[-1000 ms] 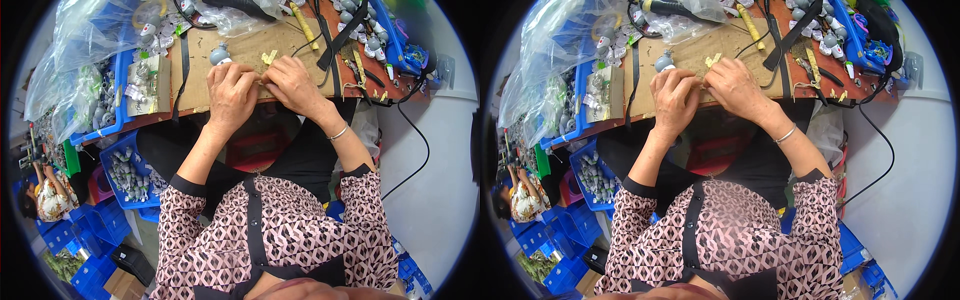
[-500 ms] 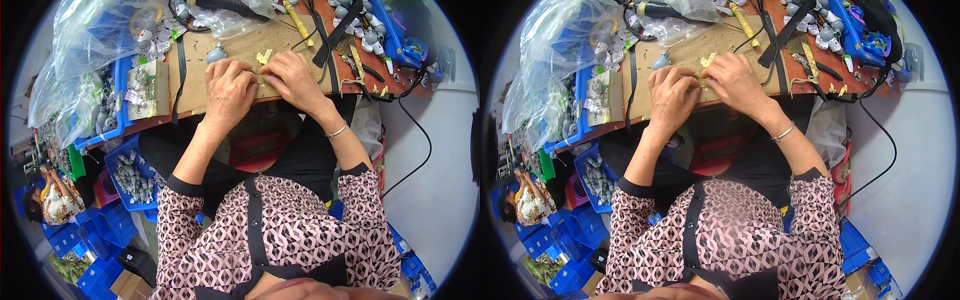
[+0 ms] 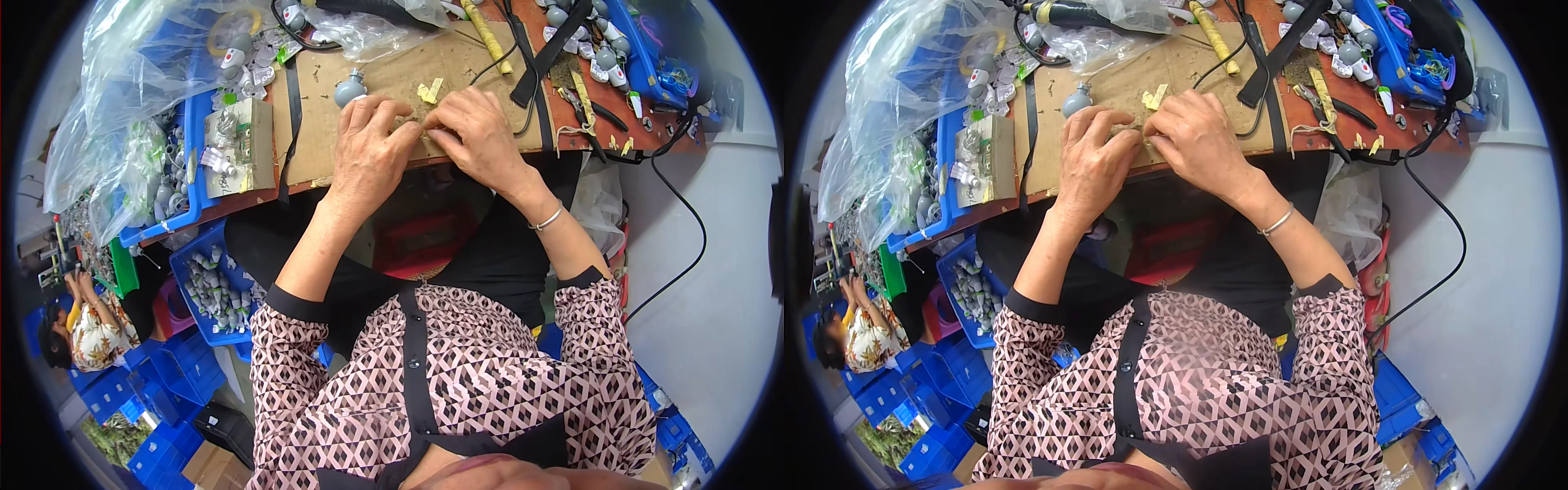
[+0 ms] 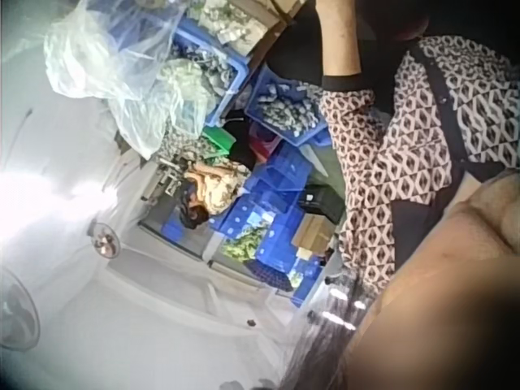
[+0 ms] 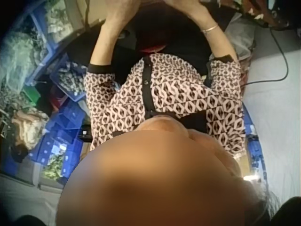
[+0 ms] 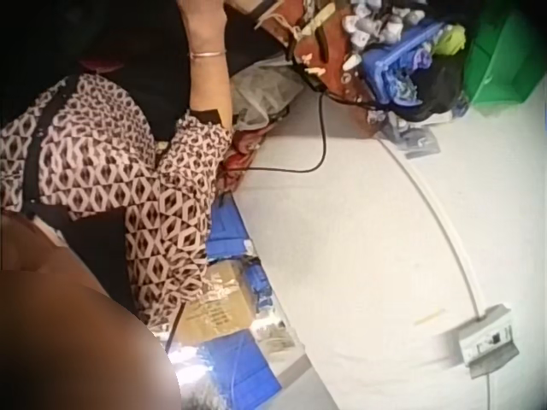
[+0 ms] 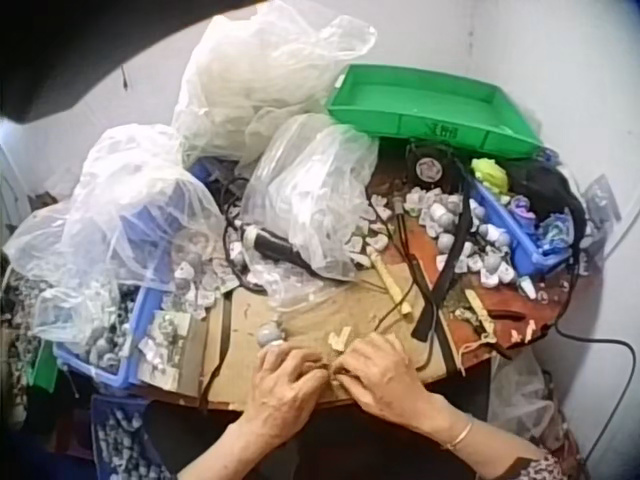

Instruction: Soldering and assembling small electronic components for toys at a factory workbench.

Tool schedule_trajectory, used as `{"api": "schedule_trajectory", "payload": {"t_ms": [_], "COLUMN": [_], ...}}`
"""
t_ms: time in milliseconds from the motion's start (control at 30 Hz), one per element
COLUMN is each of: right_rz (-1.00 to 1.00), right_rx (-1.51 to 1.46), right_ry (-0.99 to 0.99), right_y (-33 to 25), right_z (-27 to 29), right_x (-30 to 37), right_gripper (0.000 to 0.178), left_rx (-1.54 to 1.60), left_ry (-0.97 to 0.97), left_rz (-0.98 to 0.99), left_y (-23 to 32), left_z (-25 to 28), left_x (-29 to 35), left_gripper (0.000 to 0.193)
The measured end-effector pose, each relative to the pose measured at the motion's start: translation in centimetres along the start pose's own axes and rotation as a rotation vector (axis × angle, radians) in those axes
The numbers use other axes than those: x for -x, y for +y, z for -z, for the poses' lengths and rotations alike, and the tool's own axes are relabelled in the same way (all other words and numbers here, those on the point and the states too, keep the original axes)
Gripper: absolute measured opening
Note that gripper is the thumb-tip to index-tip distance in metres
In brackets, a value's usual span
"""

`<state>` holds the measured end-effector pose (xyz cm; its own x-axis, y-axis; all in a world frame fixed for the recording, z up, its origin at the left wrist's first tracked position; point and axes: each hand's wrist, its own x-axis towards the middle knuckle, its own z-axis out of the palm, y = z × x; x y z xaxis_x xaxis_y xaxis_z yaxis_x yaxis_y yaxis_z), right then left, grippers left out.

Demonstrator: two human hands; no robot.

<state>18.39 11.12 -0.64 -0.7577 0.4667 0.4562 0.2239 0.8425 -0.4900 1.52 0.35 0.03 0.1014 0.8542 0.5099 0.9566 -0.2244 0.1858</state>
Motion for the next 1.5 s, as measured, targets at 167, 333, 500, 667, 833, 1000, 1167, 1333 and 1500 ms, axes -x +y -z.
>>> {"api": "schedule_trajectory", "payload": {"t_ms": [167, 333, 500, 667, 833, 1000, 1167, 1333, 1500], "right_rz": [0.040, 0.019, -0.031, -0.013, -0.014, -0.046, -0.352, -0.385, -0.095], "right_rx": [0.041, 0.146, 0.158, 0.114, 0.143, 0.540, 0.511, 0.530, 0.050], "right_ry": [-0.038, -0.039, 0.013, -0.027, 0.188, 0.252, 0.277, 0.059, 0.167], "right_y": [0.2, -0.9, -1.0, -0.6, 1.7, 10.4, 17.8, 21.8, 21.9], "right_z": [-0.3, -0.2, -0.5, 0.0, 2.6, 5.7, 5.5, 4.4, 8.2], "right_x": [-0.2, 0.0, 0.4, 0.2, -2.4, -8.5, -14.0, -15.2, -15.0], "right_gripper": [0.009, 0.010, 0.009, 0.010, 0.011, 0.023, 0.021, 0.026, 0.025], "left_rx": [0.019, 0.065, 0.091, 0.088, 0.086, 0.088, 0.093, 0.105, 0.118], "left_ry": [0.010, 0.044, 0.102, 0.112, 0.124, 0.125, 0.130, 0.132, 0.145], "left_rz": [0.037, 0.132, 0.164, 0.162, 0.165, 0.177, 0.180, 0.195, 0.172], "left_y": [0.0, 0.0, 0.1, 0.1, 0.0, 0.1, 0.4, 0.5, -0.1], "left_z": [0.0, -0.2, -0.8, -0.9, -0.8, -0.6, -0.7, -0.8, -0.7], "left_x": [0.4, 1.2, 1.3, 1.4, 1.8, 1.7, 1.8, 1.7, 1.6], "left_gripper": [0.013, 0.015, 0.015, 0.014, 0.013, 0.013, 0.012, 0.013, 0.013]}}
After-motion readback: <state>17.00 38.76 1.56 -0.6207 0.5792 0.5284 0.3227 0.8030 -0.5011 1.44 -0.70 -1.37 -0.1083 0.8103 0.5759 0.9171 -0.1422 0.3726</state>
